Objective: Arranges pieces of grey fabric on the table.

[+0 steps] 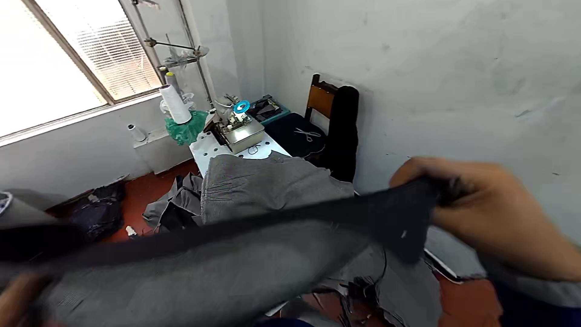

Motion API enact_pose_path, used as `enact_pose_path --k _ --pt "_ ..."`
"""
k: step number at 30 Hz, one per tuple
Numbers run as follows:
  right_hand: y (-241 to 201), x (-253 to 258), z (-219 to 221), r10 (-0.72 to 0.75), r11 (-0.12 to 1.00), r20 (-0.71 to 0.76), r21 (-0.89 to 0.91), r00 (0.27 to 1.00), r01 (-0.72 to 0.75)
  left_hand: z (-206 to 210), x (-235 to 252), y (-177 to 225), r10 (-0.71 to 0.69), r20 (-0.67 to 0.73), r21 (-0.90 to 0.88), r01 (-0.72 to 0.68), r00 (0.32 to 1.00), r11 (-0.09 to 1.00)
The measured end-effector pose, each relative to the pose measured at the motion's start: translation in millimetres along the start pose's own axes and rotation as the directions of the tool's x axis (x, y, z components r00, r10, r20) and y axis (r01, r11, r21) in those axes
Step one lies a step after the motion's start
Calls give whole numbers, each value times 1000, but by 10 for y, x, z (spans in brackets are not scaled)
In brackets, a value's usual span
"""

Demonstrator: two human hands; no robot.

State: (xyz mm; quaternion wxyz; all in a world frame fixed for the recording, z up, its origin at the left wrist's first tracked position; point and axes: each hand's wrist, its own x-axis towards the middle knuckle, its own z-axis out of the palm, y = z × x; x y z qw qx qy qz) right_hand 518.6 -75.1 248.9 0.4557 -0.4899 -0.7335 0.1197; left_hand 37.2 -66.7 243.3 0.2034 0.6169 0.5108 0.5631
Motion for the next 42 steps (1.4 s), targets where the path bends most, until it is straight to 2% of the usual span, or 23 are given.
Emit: enact_pose_path --k 2,4,7,8,9,12,14,15,17,18,20,21,22,24,26,27,29,30,32,34,37,40,42 --pt "245 387 -36 108 956 -78 -267 991 -125 553 348 -488 -56 -66 132 65 996 989" --pt "882 792 187 283 880 -51 -384 958 -280 1224 700 -1035 -168 24 283 155 985 946" --pt "2180 1027 860 601 676 -21 -520 799 -522 2279 994 -1958 -460 178 535 307 870 787" --pt "2438 956 1086 658 639 10 -537 753 -551 2524 1019 -2169 -528 202 617 311 825 723" --pt "2537 880 1311 655 650 25 -529 755 -546 2681 1065 -2300 -556 197 657 312 808 686" --pt "2336 518 2052 538 786 156 -449 828 -425 2674 1130 -2479 -511 173 478 382 842 791" --pt "2330 182 2579 478 838 281 -430 832 -337 2408 1008 -2725 -497 155 247 453 854 856" --pt "2424 44 2801 484 837 337 -448 807 -314 2208 859 -2912 -531 155 181 505 833 844" --pt "2650 -88 3061 524 811 406 -508 749 -292 1781 286 -3379 -632 270 235 587 726 775" --pt "2699 -65 3087 544 800 426 -523 723 -294 1634 -64 -3566 -697 379 320 620 609 716" --pt "2663 36 2957 568 800 477 -512 671 -313 1605 -645 -3586 -780 527 496 623 338 605" --pt "2608 99 2830 563 814 517 -483 645 -323 1670 -831 -3564 -790 552 542 605 268 584" --pt "2519 177 2678 548 833 565 -433 616 -343 1743 -931 -3570 -793 542 571 572 277 590" --pt "2226 323 2413 464 884 680 -311 568 -350 1840 -933 -3601 -806 451 646 482 384 591" --pt "1754 428 2374 373 906 794 -201 480 -372 1793 -906 -3664 -830 396 684 476 394 552" --pt "1472 467 2460 318 926 831 -169 456 -339 1712 -904 -3693 -831 405 663 503 382 555" --pt "954 503 2788 214 974 883 -159 419 -162 1460 -927 -3606 -809 441 570 575 388 586" --pt "725 507 3001 211 977 899 -201 384 -69 1312 -952 -3488 -793 450 525 597 410 607" --pt "395 460 3480 321 933 887 -356 333 49 1038 -991 -3177 -759 443 494 576 478 651" --pt "268 345 3911 410 881 832 -468 373 77 836 -995 -2835 -727 430 532 500 535 683" --pt "304 228 4266 422 859 798 -504 430 91 681 -975 -2414 -681 446 601 369 580 708" --pt "362 304 4217 349 910 834 -410 427 58 579 -951 -2141 -636 440 611 307 634 729" --pt "431 381 4012 226 974 846 -211 483 -85 462 -967 -1956 -546 429 517 300 719 802"
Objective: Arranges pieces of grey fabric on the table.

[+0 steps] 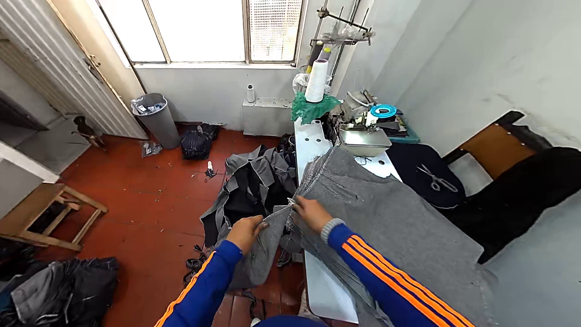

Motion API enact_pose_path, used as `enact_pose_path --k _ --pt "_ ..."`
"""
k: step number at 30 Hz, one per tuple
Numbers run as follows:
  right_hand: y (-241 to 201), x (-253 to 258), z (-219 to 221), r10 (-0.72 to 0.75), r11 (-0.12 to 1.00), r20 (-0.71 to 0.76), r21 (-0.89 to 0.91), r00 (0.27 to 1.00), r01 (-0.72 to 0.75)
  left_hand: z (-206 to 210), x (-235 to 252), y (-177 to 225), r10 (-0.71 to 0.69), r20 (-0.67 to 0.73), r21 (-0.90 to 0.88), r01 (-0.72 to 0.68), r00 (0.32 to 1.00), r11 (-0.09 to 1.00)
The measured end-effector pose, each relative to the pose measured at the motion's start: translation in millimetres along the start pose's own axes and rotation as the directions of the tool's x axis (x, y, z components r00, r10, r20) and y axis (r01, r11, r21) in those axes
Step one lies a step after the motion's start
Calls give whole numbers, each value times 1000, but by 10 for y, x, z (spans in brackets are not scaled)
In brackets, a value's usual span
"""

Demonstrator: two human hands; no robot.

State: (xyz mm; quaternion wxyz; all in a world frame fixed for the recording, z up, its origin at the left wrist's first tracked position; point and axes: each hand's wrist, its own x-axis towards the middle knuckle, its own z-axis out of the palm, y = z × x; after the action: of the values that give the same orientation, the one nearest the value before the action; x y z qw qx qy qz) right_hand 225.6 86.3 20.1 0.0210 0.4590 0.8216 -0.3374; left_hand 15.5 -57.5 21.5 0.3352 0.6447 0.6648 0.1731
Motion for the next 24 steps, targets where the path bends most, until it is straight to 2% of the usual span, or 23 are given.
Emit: enact_pose_path --k 1,3,5,7,9,12,16,18,20,22,24 --pt "47 -110 -85 -67 984 -12 167 998 68 -70 -112 61 63 -61 -62 -67 996 996" --pt "25 -400 -148 -217 843 19 508 976 178 -199 -340 197 172 -203 -216 -216 964 952" --pt "-281 -747 -23 -351 704 12 663 936 256 -267 -495 325 247 -329 -378 -367 911 850" --pt "-625 -1004 292 -369 635 -11 727 929 261 -247 -506 398 257 -426 -514 -466 868 720" --pt "-900 -1152 558 -285 642 -1 743 959 191 -149 -409 358 144 -494 -595 -455 857 663" --pt "-915 -1170 788 -263 608 50 784 963 126 163 -273 122 14 -502 -595 -357 865 720" --pt "-699 -1196 652 -200 570 -32 809 979 143 478 -265 163 77 -570 -394 -354 818 848" --pt "-702 -1224 615 -170 593 -91 786 981 175 521 -243 241 121 -605 -273 -349 787 897" --pt "-702 -1192 614 -203 633 -105 744 973 213 455 -241 276 122 -612 -206 -307 781 929" --pt "-700 -1201 507 -188 713 -135 663 973 229 210 -343 321 121 -555 -176 -258 823 950" --pt "-609 -1255 251 -152 749 -230 608 961 264 -131 -530 346 155 -430 -205 -263 890 943"
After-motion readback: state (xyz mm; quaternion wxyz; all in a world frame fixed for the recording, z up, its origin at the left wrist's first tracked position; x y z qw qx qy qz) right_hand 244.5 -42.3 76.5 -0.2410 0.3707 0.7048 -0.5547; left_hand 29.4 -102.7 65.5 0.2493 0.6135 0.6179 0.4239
